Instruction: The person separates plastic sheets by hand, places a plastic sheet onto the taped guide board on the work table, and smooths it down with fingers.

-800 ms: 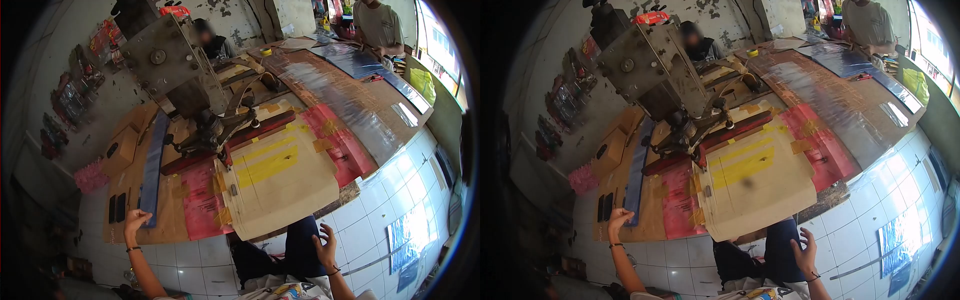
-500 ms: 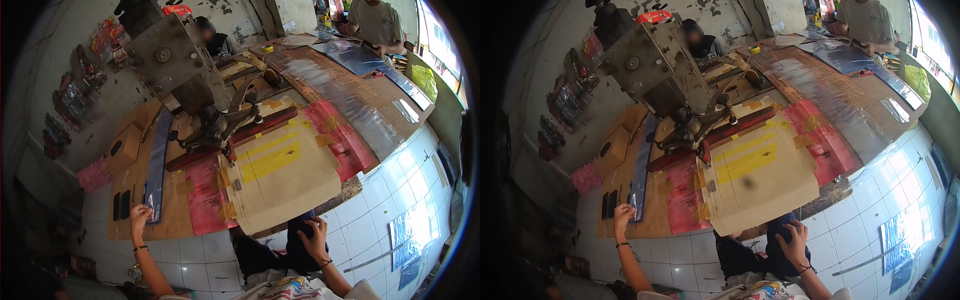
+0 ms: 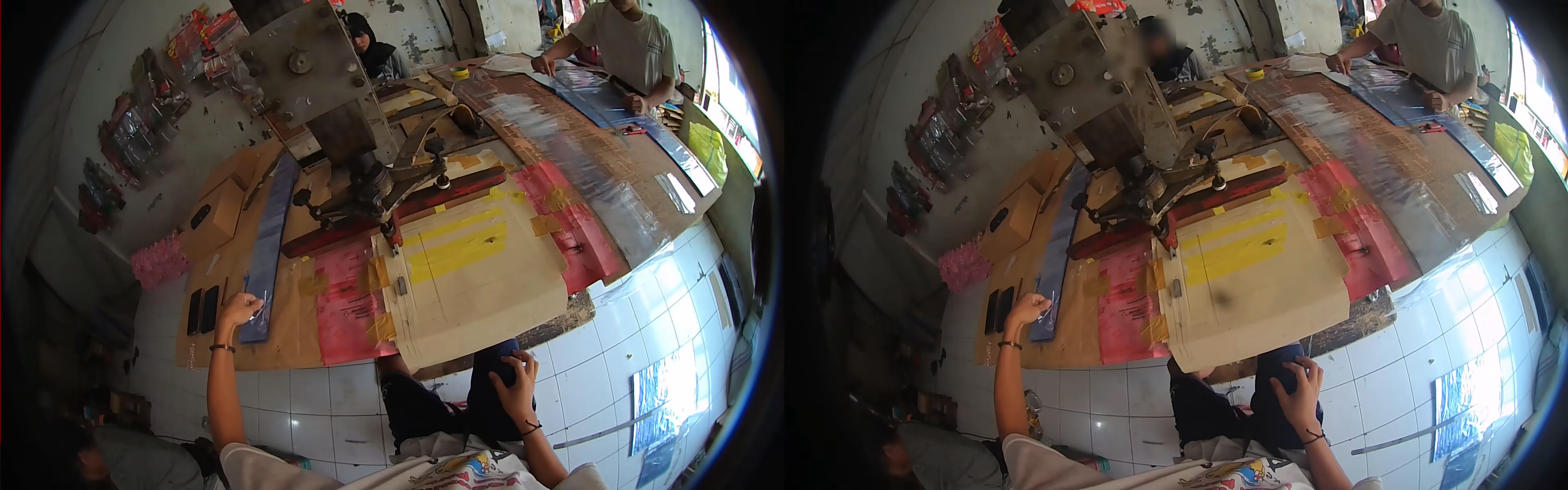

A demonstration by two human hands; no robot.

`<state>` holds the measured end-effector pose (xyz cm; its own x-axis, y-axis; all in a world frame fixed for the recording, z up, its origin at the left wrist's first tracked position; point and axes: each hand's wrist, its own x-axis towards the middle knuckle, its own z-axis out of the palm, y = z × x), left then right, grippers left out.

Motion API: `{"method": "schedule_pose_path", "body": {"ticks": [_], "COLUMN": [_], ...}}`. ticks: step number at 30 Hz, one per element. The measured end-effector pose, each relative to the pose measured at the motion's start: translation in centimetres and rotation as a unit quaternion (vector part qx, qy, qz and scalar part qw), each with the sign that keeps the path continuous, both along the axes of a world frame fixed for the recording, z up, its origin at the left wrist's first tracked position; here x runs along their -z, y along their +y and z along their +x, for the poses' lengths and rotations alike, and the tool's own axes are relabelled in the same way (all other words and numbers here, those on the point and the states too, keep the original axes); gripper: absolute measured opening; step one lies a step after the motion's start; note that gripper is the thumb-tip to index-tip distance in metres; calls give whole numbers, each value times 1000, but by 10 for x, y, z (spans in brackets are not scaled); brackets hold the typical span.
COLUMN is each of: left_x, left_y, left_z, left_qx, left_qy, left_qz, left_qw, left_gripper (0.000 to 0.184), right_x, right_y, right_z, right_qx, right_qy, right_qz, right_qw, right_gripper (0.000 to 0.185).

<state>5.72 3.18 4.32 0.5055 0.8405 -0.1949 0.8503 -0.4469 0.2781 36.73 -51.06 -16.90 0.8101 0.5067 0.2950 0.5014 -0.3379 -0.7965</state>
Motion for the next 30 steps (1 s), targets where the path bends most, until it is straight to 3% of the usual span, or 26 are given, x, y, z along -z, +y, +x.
{"method": "schedule_pose_path", "body": {"ticks": [5,8,9,11,13,17,21,24,27,28,30], "left_x": [21,29,30,33,33,52,52,58,68,63,48], "left_y": [-1,0,-3,-21,-38,-41,-43,-40,-41,-47,-65], "left_z": [4,-5,-9,-15,-16,-15,-13,-16,-13,-11,-1], "left_qx": [-49,-103,-111,-81,-48,-66,-77,-78,-33,-27,53], "left_qy": [22,-27,-80,-242,-398,-398,-413,-403,-448,-448,-404], "left_qz": [-4,-41,-62,-93,-113,10,-9,40,69,56,140], "left_qw": [999,993,989,962,909,915,907,911,891,892,902], "left_gripper": [32,44,49,30,24,22,24,27,36,27,20], "right_x": [3,3,2,2,1,-6,-10,-14,-12,-13,-17], "right_y": [0,-2,-4,-4,-2,7,17,27,36,40,50], "right_z": [-1,2,2,3,3,-4,-13,-21,-27,-29,-34], "right_qx": [-5,-10,-12,-21,-26,-29,-32,-39,-61,-65,-75], "right_qy": [5,-2,-2,-2,-1,-9,-14,-12,-39,-42,-48], "right_qz": [3,-12,-20,-22,-26,-38,-48,-54,-62,-70,-85], "right_qw": [1000,1000,1000,1000,999,999,998,998,995,995,992], "right_gripper": [45,45,45,45,45,44,44,41,38,37,36]}}
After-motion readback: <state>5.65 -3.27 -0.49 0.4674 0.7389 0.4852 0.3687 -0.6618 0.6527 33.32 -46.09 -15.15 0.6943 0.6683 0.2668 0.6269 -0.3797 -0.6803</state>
